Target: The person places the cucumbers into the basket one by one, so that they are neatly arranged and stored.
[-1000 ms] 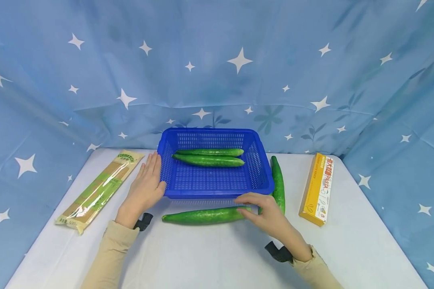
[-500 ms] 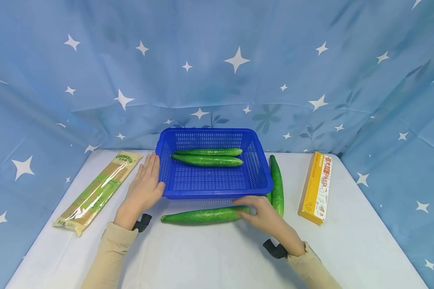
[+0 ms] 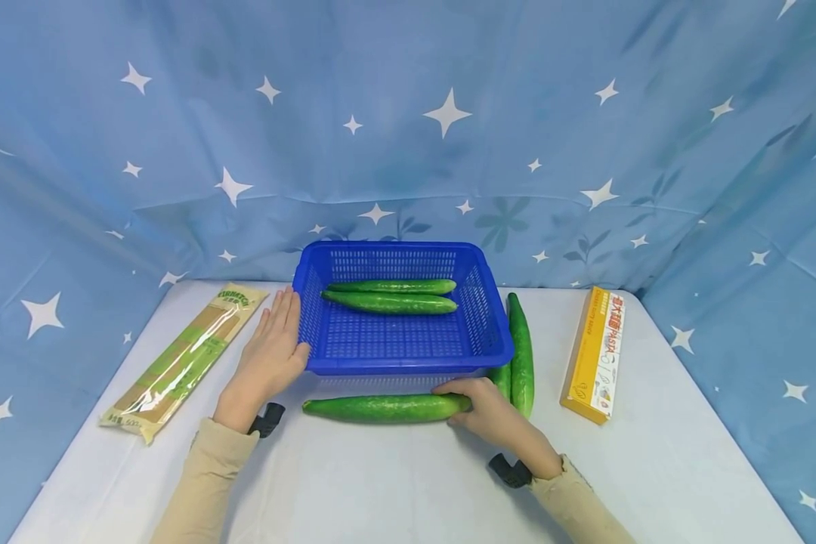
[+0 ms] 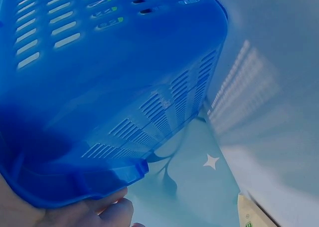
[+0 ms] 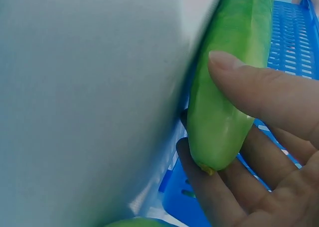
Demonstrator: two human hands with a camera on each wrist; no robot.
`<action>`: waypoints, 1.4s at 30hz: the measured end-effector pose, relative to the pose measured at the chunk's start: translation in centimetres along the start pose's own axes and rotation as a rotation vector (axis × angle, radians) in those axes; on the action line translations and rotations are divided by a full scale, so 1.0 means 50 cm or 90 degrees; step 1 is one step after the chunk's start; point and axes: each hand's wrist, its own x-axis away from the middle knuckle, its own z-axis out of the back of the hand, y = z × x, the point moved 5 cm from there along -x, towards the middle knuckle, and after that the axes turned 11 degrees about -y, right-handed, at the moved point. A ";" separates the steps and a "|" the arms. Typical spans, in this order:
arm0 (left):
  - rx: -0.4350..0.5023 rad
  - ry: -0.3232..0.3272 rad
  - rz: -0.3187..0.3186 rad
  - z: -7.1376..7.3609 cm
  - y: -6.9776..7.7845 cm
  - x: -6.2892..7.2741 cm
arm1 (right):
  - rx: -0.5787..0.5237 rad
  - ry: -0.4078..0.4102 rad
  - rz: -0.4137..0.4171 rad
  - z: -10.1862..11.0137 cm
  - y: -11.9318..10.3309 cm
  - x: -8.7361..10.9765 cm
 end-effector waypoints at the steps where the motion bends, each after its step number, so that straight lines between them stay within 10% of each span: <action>1: 0.000 -0.001 0.000 0.000 0.000 0.000 | 0.000 0.000 -0.001 0.000 0.000 0.000; 42: -0.005 -0.006 0.006 0.000 0.001 -0.001 | -0.040 -0.032 0.050 0.088 -0.122 0.061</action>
